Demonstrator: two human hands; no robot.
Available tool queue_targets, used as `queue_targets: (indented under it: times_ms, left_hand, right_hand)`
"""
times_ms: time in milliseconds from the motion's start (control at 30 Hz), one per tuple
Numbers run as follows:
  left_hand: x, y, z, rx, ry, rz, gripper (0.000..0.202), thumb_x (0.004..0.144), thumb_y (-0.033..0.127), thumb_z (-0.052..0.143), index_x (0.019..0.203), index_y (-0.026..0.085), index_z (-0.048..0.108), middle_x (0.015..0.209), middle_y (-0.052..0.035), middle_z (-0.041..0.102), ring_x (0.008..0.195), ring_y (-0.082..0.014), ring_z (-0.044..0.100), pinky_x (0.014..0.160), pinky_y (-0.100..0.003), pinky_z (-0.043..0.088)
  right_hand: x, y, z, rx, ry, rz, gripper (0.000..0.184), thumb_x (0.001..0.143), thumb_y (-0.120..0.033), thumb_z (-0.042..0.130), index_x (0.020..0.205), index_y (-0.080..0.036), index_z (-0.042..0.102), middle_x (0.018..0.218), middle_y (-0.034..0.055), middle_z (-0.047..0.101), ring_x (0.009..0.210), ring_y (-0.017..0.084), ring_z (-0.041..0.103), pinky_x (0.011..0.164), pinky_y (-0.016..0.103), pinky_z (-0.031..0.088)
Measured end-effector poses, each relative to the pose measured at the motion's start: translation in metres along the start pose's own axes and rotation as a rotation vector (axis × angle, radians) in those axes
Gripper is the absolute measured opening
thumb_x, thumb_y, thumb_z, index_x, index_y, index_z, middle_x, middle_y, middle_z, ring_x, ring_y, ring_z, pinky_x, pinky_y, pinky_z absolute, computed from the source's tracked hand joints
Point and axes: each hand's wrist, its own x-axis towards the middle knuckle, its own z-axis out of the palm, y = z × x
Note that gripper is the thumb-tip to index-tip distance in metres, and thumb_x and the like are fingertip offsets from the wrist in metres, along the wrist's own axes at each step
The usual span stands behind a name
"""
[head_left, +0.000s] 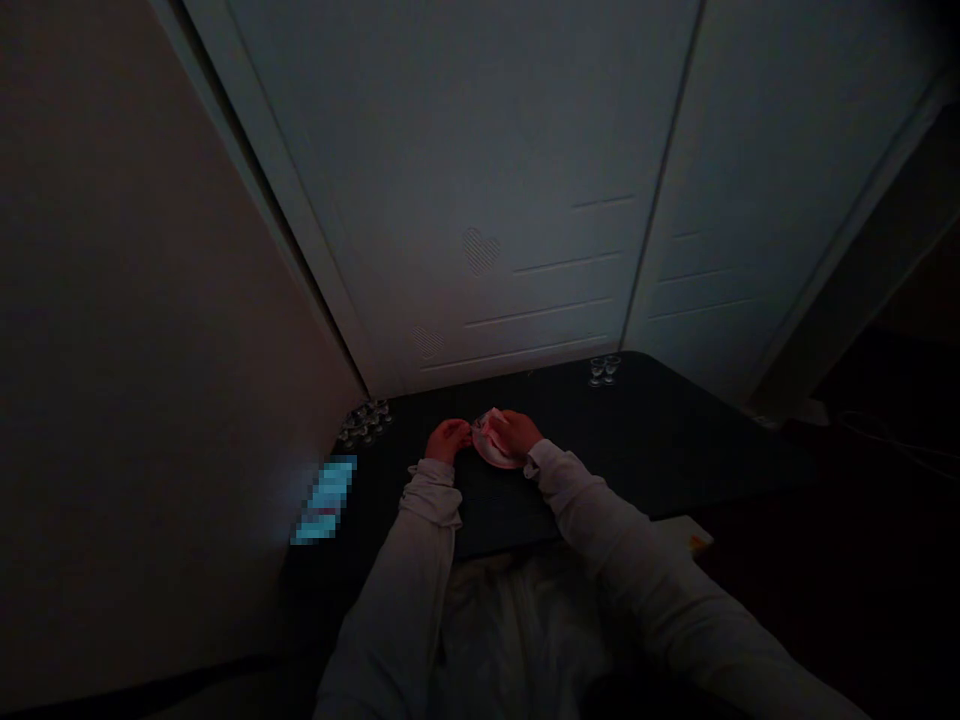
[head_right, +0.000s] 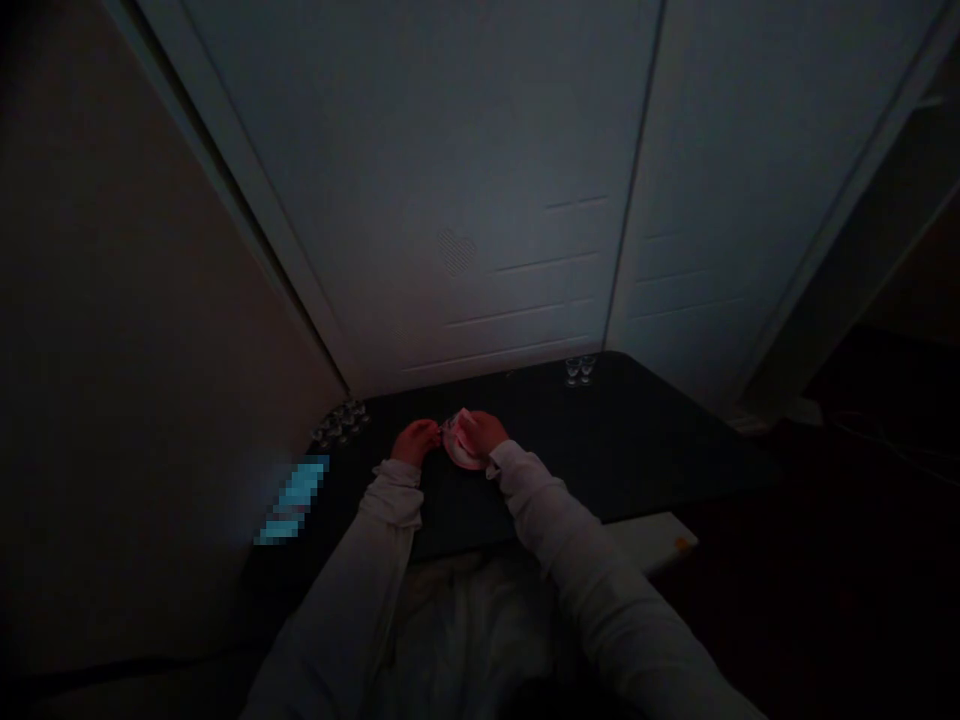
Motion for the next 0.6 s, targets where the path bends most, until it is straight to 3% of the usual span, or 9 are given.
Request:
queue_targets:
  times_ms: [133,367,600]
  left_hand:
    - [0.0008,-0.0005,-0.0007,0.045,-0.011,0.001,0.033,0.051,0.033,0.061,0.075,0.013,0.05,0.065,-0.0015,0.055,0.05,-0.0078,0.051,0.047,-0.023,0.041]
    - [0.0009,0.0006,-0.0007,0.027,0.012,-0.025,0.031,0.054,0.035,0.058,0.075,0.013,0.05,0.061,-0.0009,0.054,0.049,-0.0078,0.051,0.047,-0.022,0.04]
    - [-0.0026,0.0041,0.0013,0.041,-0.006,-0.031,0.032,0.055,0.037,0.057,0.075,0.013,0.051,0.062,-0.0013,0.054,0.049,-0.0072,0.05,0.047,-0.022,0.04]
  right_hand:
    - [0.0012,-0.0003,0.0009,0.051,-0.009,0.006,0.037,0.076,-0.037,0.028,0.07,-0.014,0.057,0.069,0.0031,0.058,0.062,0.009,0.05,0.057,0.018,0.034]
    - [-0.0004,-0.0046,0.0014,-0.071,0.077,0.073,0.034,0.07,-0.042,0.037,0.071,-0.013,0.056,0.067,0.0032,0.056,0.062,0.011,0.047,0.055,0.019,0.033]
    - [-0.0019,-0.0036,0.0002,-0.11,0.035,-0.005,0.029,0.066,-0.037,0.045,0.072,-0.012,0.058,0.073,0.0032,0.054,0.069,0.012,0.046,0.06,0.02,0.033]
